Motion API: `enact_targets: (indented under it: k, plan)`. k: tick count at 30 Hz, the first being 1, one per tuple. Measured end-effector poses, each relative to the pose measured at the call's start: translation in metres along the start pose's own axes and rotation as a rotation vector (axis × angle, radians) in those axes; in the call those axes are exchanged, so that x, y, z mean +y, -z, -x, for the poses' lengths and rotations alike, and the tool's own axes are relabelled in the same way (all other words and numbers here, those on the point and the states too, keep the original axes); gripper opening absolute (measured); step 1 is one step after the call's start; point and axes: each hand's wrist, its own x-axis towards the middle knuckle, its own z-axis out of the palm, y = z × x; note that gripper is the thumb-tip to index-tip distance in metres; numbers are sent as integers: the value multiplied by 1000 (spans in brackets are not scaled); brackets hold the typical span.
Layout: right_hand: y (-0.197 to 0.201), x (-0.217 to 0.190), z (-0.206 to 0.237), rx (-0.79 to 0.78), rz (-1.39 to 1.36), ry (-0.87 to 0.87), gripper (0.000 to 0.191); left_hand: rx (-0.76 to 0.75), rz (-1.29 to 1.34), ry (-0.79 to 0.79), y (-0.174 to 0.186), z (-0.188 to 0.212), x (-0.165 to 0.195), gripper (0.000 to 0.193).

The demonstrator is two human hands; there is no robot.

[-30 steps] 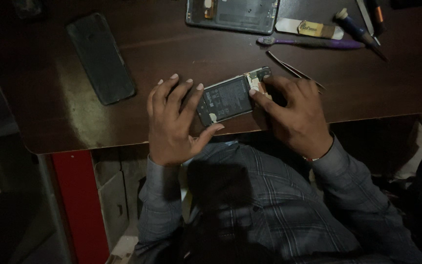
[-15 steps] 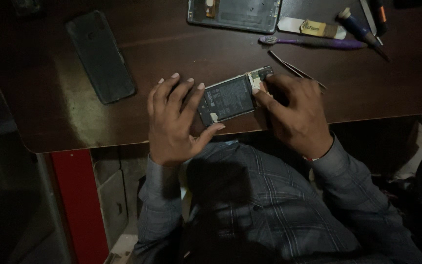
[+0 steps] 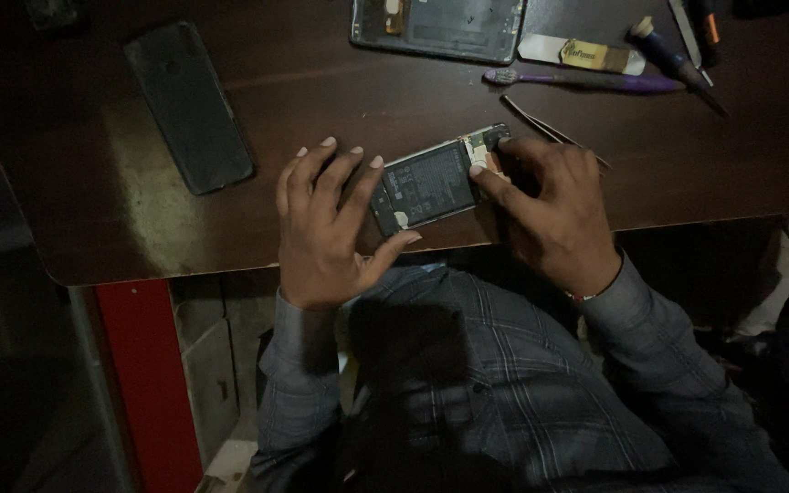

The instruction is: The person works on a disassembled smartphone at a wooden workbench, holding the phone steady while prying at its edge with a thin blade-like tool and applying liquid from a small bottle onto the phone frame. Other phones, tweezers, screwdrivers, and a toothbrush lie on the bench around the work area.

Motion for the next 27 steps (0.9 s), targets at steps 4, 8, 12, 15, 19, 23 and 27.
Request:
enact_targets:
  k: [4, 8, 12, 15, 19, 23, 27]
  plan:
    - [11, -2, 6, 82, -27, -177, 40, -5, 0, -3, -1, 2, -2, 76]
    - [22, 10, 11, 90, 139, -286, 27, 0, 17, -3, 1, 3, -4, 75]
    - [21, 15, 8, 46, 187, -313, 15, 3, 16, 0, 0, 0, -2, 75]
    - [26, 14, 3, 54, 187, -298, 11, -6, -10, -5, 0, -1, -2, 76]
    - [35, 9, 1, 67, 12, -449, 24, -1, 50, 7, 5, 0, -2, 74]
    - [19, 6, 2, 281, -810, -441, 18, -7, 44, 15, 5, 0, -1, 73]
    - [-8, -1, 7, 295, -934, -399, 20, 8, 32, 4, 3, -4, -2, 74]
